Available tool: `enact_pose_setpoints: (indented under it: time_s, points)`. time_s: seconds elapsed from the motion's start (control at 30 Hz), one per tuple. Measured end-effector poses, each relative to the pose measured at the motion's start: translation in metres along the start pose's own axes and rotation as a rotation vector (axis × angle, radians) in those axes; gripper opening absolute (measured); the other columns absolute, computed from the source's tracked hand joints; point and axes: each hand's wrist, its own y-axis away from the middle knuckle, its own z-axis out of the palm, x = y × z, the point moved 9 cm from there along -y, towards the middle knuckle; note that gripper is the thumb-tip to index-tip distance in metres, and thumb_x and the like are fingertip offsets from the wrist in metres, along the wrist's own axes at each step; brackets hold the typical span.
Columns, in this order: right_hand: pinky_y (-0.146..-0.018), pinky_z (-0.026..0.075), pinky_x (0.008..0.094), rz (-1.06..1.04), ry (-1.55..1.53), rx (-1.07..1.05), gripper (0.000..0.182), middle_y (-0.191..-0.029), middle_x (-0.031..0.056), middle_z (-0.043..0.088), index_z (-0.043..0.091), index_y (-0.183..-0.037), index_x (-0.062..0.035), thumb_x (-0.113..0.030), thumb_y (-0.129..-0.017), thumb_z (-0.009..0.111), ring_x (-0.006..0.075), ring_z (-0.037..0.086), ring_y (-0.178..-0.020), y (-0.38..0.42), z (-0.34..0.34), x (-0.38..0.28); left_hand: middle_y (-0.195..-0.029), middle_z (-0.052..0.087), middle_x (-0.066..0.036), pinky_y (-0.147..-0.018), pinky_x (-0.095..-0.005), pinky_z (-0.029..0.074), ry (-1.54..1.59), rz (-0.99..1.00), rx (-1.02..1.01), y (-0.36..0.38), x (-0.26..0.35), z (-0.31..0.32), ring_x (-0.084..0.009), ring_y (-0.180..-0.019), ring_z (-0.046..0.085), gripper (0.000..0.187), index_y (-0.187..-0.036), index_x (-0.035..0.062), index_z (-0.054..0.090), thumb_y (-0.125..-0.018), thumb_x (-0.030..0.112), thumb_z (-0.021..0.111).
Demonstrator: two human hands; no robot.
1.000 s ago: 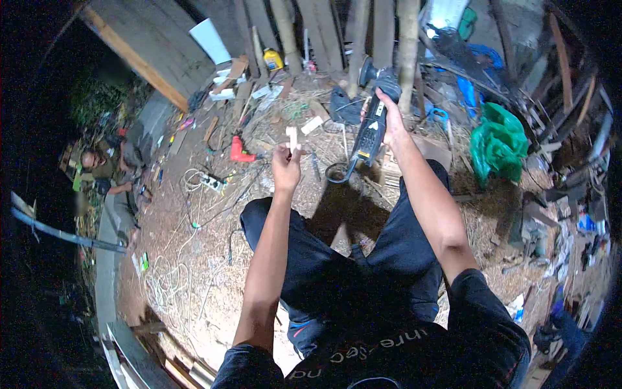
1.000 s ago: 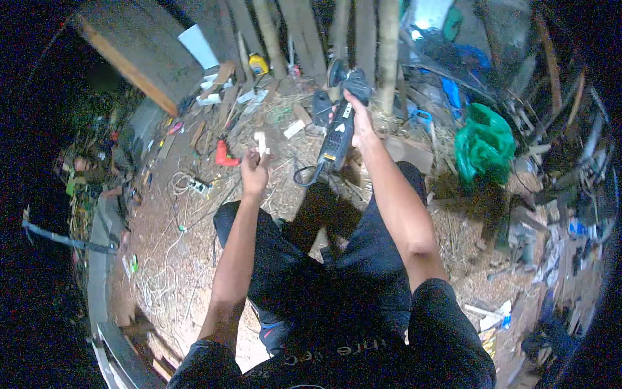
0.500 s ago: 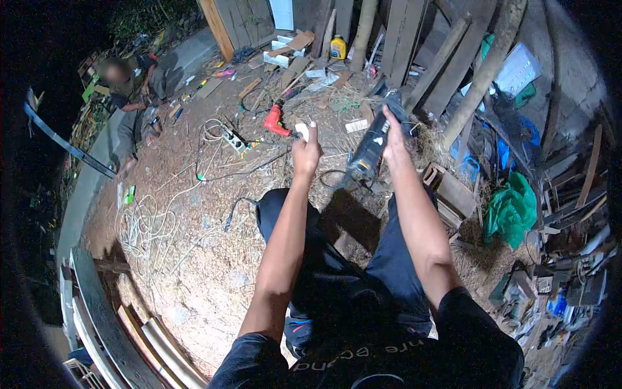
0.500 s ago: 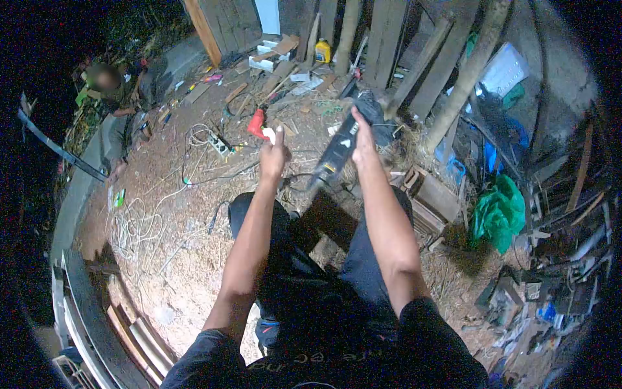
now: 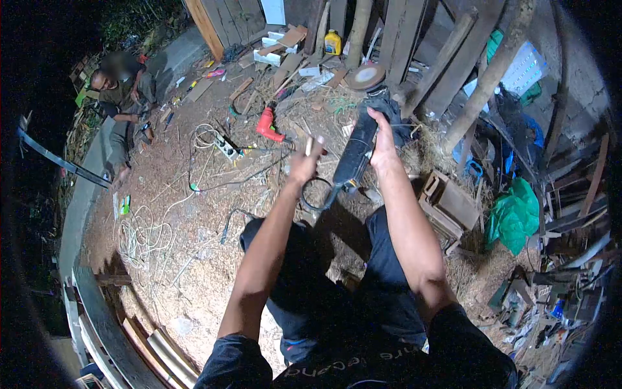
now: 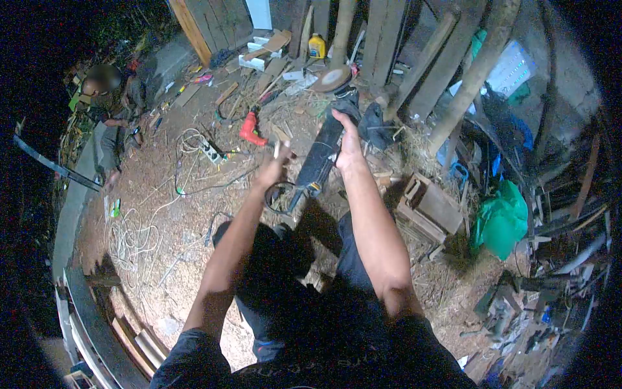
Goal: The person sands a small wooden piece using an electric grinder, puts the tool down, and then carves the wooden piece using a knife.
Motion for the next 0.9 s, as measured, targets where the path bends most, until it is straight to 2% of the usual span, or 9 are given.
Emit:
enact_pose_setpoints:
  time_s: [0.1, 0.33, 0.5, 0.6, 0.63, 0.73, 0.77, 0.8, 0.9]
  points:
    - [-0.060, 0.053, 0.0337, 0.000, 0.037, 0.008, 0.038, -0.081, 0.0097, 0.066, 0.062, -0.095, -0.0092, -0.039, -0.076, 0.076, 0.0205, 0.064, -0.065, -0.037, -0.006, -0.005, -0.083, 0.064, -0.006, -0.067, -0.0346, 0.046, 0.249, -0.079, -0.232, 0.004, 0.011, 0.030, -0.0161, -0.071, 0.055, 0.077, -0.102, 0.0019, 0.071, -0.078, 0.074, 0.059]
    - [-0.061, 0.055, 0.0345, 0.069, 0.114, -0.101, 0.047, -0.081, 0.0108, 0.066, 0.061, -0.100, -0.0062, -0.046, -0.079, 0.072, 0.0219, 0.065, -0.066, -0.088, -0.001, 0.016, -0.093, 0.067, -0.008, -0.078, -0.0323, 0.049, 0.165, -0.068, -0.473, -0.002, 0.012, 0.043, -0.0157, -0.083, 0.060, 0.067, -0.107, -0.0039, 0.066, -0.078, 0.056, 0.073]
    - [-0.067, 0.057, 0.0391, 0.149, 0.025, -0.252, 0.056, -0.084, 0.0114, 0.065, 0.060, -0.095, -0.0031, -0.058, -0.083, 0.065, 0.0241, 0.065, -0.070, -0.113, 0.017, 0.048, -0.094, 0.069, -0.005, -0.081, -0.0291, 0.049, 0.256, -0.075, -0.450, -0.003, 0.031, 0.023, -0.0133, -0.084, 0.062, 0.048, -0.105, -0.0022, 0.068, -0.077, 0.035, 0.081]
    - [-0.067, 0.057, 0.0385, 0.300, 0.159, -0.217, 0.057, -0.081, 0.0092, 0.064, 0.060, -0.094, -0.0046, -0.059, -0.081, 0.067, 0.0225, 0.065, -0.069, -0.125, 0.023, 0.074, -0.094, 0.069, -0.007, -0.080, -0.0285, 0.049, 0.155, 0.013, -0.410, -0.020, 0.031, 0.005, -0.0133, -0.084, 0.062, 0.050, -0.103, -0.0035, 0.068, -0.076, 0.035, 0.082]
    - [-0.064, 0.055, 0.0362, 0.277, 0.307, -0.096, 0.055, -0.079, 0.0073, 0.064, 0.061, -0.092, -0.0075, -0.060, -0.077, 0.071, 0.0202, 0.065, -0.068, -0.138, 0.014, 0.080, -0.087, 0.070, -0.007, -0.071, -0.0297, 0.050, 0.151, 0.026, -0.362, -0.037, 0.014, 0.000, -0.0121, -0.076, 0.061, 0.052, -0.096, -0.0046, 0.069, -0.073, 0.040, 0.083]
    - [-0.057, 0.052, 0.0342, 0.366, 0.462, -0.019, 0.043, -0.072, 0.0046, 0.062, 0.060, -0.089, -0.0113, -0.048, -0.075, 0.079, 0.0180, 0.062, -0.060, -0.186, -0.003, 0.124, -0.085, 0.071, -0.010, -0.071, -0.0297, 0.053, -0.061, -0.135, -0.378, -0.069, -0.021, -0.007, -0.0151, -0.072, 0.066, 0.054, -0.093, -0.0029, 0.070, -0.073, 0.046, 0.081]
    - [-0.056, 0.052, 0.0353, 0.389, 0.392, -0.018, 0.039, -0.070, 0.0041, 0.060, 0.060, -0.088, -0.0109, -0.041, -0.075, 0.081, 0.0183, 0.060, -0.058, -0.200, -0.008, 0.135, -0.069, 0.067, -0.008, -0.060, -0.0328, 0.051, -0.228, -0.151, -0.304, -0.075, -0.019, -0.017, -0.0152, -0.060, 0.062, 0.061, -0.076, -0.0016, 0.070, -0.067, 0.058, 0.080]
    - [-0.056, 0.053, 0.0362, 0.383, 0.485, -0.091, 0.040, -0.075, 0.0054, 0.063, 0.062, -0.092, -0.0083, -0.037, -0.074, 0.082, 0.0188, 0.062, -0.061, -0.211, -0.005, 0.140, -0.059, 0.059, -0.006, -0.054, -0.0360, 0.046, -0.160, -0.033, -0.262, -0.076, 0.001, -0.022, -0.0152, -0.054, 0.056, 0.069, -0.067, -0.0016, 0.067, -0.064, 0.066, 0.077]
    - [-0.060, 0.054, 0.0378, 0.268, 0.702, 0.065, 0.051, -0.089, 0.0091, 0.066, 0.063, -0.103, -0.0030, -0.036, -0.071, 0.084, 0.0214, 0.065, -0.072, -0.255, -0.034, 0.151, -0.058, 0.057, -0.006, -0.054, -0.0376, 0.045, -0.281, -0.069, -0.220, -0.122, -0.058, -0.020, -0.0169, -0.053, 0.053, 0.067, -0.072, -0.0025, 0.067, -0.067, 0.063, 0.077]
